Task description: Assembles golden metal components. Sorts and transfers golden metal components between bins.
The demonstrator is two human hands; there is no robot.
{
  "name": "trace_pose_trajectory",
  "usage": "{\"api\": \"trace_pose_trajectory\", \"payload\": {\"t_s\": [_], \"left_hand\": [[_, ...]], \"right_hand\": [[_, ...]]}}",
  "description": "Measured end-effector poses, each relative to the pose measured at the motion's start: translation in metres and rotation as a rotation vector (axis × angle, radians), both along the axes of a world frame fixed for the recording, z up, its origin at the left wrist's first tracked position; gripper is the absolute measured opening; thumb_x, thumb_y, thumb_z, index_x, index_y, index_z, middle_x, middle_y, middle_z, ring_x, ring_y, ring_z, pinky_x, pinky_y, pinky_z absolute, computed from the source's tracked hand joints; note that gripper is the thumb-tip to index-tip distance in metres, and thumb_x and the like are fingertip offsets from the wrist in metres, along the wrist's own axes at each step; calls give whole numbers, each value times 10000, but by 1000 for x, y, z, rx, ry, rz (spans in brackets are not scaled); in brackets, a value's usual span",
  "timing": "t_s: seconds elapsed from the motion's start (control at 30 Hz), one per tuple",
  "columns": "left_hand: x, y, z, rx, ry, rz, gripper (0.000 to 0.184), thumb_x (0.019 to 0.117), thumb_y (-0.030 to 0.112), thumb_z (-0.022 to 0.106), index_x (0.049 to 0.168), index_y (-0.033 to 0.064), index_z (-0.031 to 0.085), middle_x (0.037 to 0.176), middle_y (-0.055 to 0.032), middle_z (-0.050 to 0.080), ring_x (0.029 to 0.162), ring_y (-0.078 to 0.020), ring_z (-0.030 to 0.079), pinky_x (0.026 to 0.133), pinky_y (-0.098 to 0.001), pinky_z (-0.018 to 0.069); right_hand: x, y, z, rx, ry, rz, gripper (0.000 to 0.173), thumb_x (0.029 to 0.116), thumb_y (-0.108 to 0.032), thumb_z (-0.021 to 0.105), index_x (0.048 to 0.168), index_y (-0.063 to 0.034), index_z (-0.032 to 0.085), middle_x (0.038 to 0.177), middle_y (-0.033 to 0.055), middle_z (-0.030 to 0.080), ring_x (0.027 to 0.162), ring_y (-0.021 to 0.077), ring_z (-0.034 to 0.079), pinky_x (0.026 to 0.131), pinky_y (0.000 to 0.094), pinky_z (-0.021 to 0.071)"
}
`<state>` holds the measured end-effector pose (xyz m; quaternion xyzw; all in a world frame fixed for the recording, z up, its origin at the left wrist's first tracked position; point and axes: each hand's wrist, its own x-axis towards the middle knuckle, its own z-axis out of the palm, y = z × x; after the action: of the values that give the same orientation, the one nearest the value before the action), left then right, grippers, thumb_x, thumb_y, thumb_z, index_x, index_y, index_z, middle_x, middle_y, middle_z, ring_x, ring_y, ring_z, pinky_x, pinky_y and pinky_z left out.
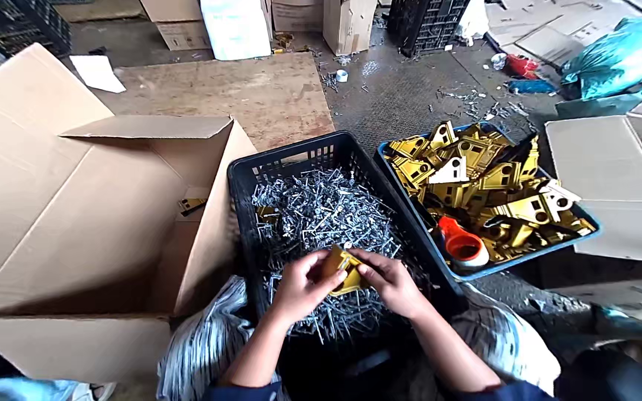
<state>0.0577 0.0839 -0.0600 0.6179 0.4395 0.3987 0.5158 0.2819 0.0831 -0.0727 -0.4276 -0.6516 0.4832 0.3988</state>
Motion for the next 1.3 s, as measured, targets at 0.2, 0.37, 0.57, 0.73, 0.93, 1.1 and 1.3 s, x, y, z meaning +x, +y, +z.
{"api": "trace_pose_trajectory", "payload": {"t_s": [0.2, 0.37, 0.57, 0.73, 0.93, 1.1, 1.3], "left_hand": [[17, -4, -13, -66, -288, -40, 813, 819, 388, 817, 1368, -100, 469, 1225, -111, 655, 1096, -149, 662, 959, -338, 571], [13, 11, 2, -46, -292, 383, 551, 880, 241, 714, 1324, -14, 509, 1088, -90, 682, 886, -152, 697, 796, -323, 607], [8, 17, 3, -77, -299, 546, 689, 919, 176, 657, 1498, 25, 317, 1120, -90, 599, 850, -115, 645, 683, -261, 560], [16, 11, 2, -166, -436, 498, 790, 832, 58, 677, 1502, 21, 261, 1165, -126, 582, 936, -160, 654, 737, -289, 574], [8, 16, 17, -421, -628, 551, 487, 1012, 62, 544, 1446, 139, 337, 922, -66, 587, 699, -128, 632, 618, -265, 571], [16, 14, 19, -544, -720, 507, 337, 1073, 149, 470, 1397, 133, 380, 922, -59, 597, 697, -143, 645, 617, -296, 591], [13, 8, 16, -471, -754, 354, 406, 1016, 62, 488, 1387, 108, 331, 960, -66, 600, 757, -145, 663, 681, -293, 602]], "right_hand": [[-26, 1, 5, -382, 275, 25, 250, 1051, -79, 421, 1029, -29, 665, 874, 2, 716, 792, 76, 696, 739, 285, 603], [-12, 29, -14, 28, -646, -139, 213, 975, -142, 623, 1075, -44, 783, 1055, 143, 758, 1004, 299, 724, 930, 513, 561], [-49, 24, -32, -66, -878, 5, 347, 1014, -363, 581, 1147, -107, 773, 1228, 149, 719, 1239, 371, 626, 1000, 591, 502], [-56, 32, -39, -209, -748, 31, 329, 960, -328, 657, 1107, -47, 746, 1251, 179, 659, 1200, 356, 621, 995, 564, 505], [7, 18, 45, -49, -512, 208, 236, 993, -262, 639, 991, -36, 708, 771, 76, 656, 704, 190, 628, 680, 414, 519], [20, 9, 41, -55, 179, 304, 102, 995, -121, 599, 915, -104, 660, 704, -122, 594, 609, -50, 538, 562, 145, 449], [13, 16, 22, -118, 192, 310, 121, 980, -118, 591, 881, -127, 658, 685, -131, 572, 603, -42, 518, 562, 157, 428]]}}
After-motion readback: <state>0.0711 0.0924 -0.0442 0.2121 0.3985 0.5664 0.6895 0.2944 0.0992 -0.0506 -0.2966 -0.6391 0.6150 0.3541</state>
